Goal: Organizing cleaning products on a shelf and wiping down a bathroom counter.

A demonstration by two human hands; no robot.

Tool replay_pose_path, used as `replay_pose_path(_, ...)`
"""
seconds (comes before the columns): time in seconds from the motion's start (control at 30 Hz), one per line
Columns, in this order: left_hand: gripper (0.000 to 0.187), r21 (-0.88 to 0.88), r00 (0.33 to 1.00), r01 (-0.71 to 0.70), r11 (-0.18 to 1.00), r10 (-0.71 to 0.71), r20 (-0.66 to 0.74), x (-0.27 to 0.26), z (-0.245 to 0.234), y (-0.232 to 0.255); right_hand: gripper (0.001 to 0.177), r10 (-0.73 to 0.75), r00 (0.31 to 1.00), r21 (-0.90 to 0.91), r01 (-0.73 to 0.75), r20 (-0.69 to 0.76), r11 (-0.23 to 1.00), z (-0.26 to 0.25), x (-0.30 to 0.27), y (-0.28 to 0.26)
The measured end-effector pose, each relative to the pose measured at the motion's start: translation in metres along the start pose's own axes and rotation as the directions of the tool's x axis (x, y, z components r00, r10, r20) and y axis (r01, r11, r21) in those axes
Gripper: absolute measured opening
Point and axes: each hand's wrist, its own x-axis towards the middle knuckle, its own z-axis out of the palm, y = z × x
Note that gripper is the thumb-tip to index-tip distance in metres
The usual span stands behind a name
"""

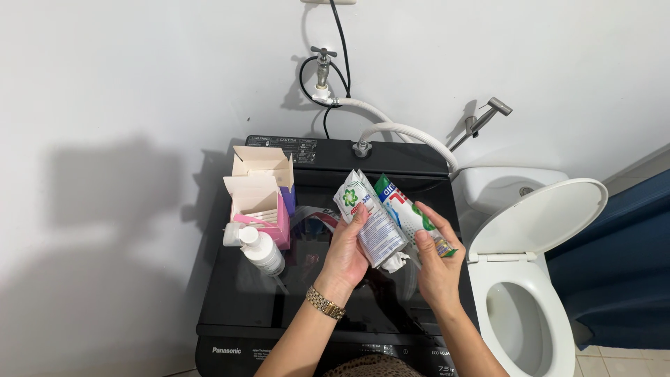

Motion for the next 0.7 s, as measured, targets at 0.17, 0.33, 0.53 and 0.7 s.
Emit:
replay_pose_path(0.17, 0.033, -0.05, 1.0, -0.003, 0.999, 0.003, -0.003, 0.002, 0.005, 0.003, 0.038, -0.026, 0.994, 0.096, 0.036, -0.104, 0.995, 0.007, 0.008, -0.011)
replay_pose_path(0.33, 0.032, -0.066, 0.998, 0.027, 0.997, -0.023, 0.059, 0.003, 0.008, 0.006, 0.037, -0.027, 0.993, 0.112, 0.04, -0.112, 0.993, 0.001, 0.01, -0.009)
replay_pose_path(0.53, 0.038, -0.084, 0.992, 0.121, 0.989, -0.123, -0.019, -0.001, 0.024, 0.004, 0.034, -0.066, 0.982, 0.041, 0.075, -0.178, 0.996, 0.009, 0.006, 0.005)
replay_pose_path(0.7, 0.045, -0.115, 0.988, 0.131, 0.985, -0.121, 0.094, 0.001, 0.029, 0.0, 0.039, -0.019, 0.993, 0.191, 0.041, -0.115, 0.981, 0.009, 0.007, 0.005)
